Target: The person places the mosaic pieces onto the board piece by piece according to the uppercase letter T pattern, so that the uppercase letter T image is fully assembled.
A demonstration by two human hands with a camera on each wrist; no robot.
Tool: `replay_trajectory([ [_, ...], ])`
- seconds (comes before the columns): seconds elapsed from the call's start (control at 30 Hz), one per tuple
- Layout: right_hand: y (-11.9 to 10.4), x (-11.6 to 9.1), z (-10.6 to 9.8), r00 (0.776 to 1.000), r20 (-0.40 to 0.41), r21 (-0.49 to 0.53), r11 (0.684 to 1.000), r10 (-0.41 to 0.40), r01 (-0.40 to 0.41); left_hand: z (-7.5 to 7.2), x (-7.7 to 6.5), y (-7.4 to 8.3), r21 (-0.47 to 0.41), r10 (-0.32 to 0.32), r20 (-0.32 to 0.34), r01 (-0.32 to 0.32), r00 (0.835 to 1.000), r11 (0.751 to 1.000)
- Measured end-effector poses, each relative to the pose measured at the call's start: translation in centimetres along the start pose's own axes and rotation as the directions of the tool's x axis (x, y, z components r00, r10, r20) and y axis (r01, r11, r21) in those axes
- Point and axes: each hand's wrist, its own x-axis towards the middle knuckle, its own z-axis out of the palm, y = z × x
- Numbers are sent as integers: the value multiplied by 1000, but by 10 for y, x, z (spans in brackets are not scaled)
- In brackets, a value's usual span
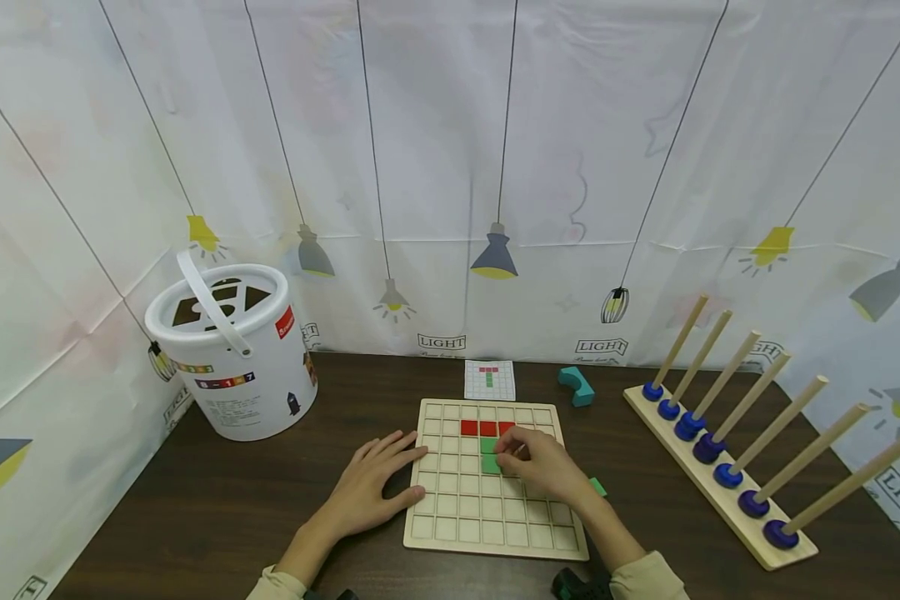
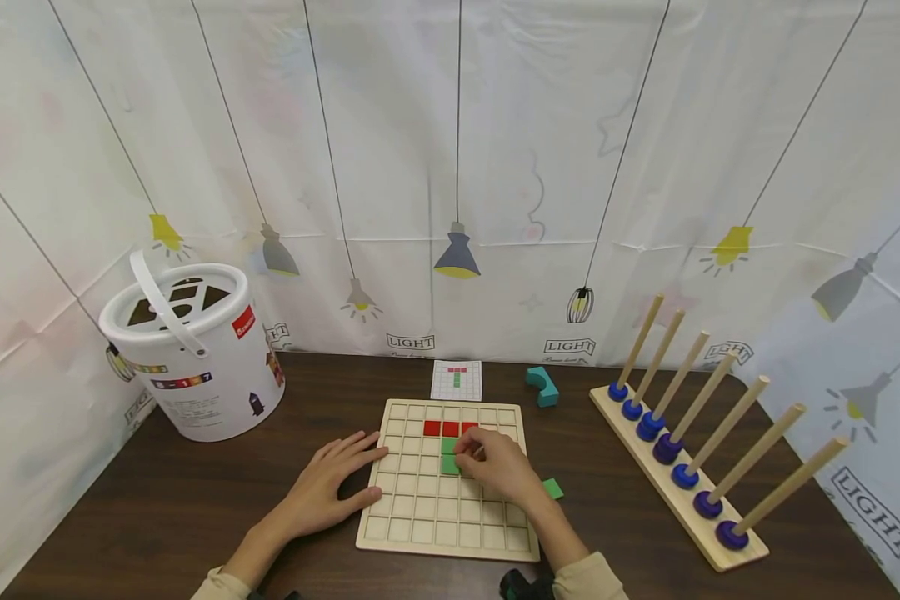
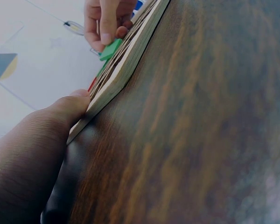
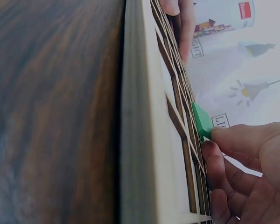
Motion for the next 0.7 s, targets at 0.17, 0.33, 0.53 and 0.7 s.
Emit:
replay_trajectory([
  [0.17,-2,0,0,1000,13,0,1000,-6,6,0,0,0,9,4,-5,-4,1000,1000],
  [0.33,-4,-1,0,1000,23,-24,999,-21,21,0,0,0,11,1,4,-1,1000,1000],
  [0.53,-6,-2,2,999,18,-59,998,-28,29,1,0,-2,-2,-10,9,10,1000,1000],
  [0.7,-8,-2,4,1000,-2,-104,994,-26,25,1,-1,-1,-13,-7,-3,7,1000,1000],
])
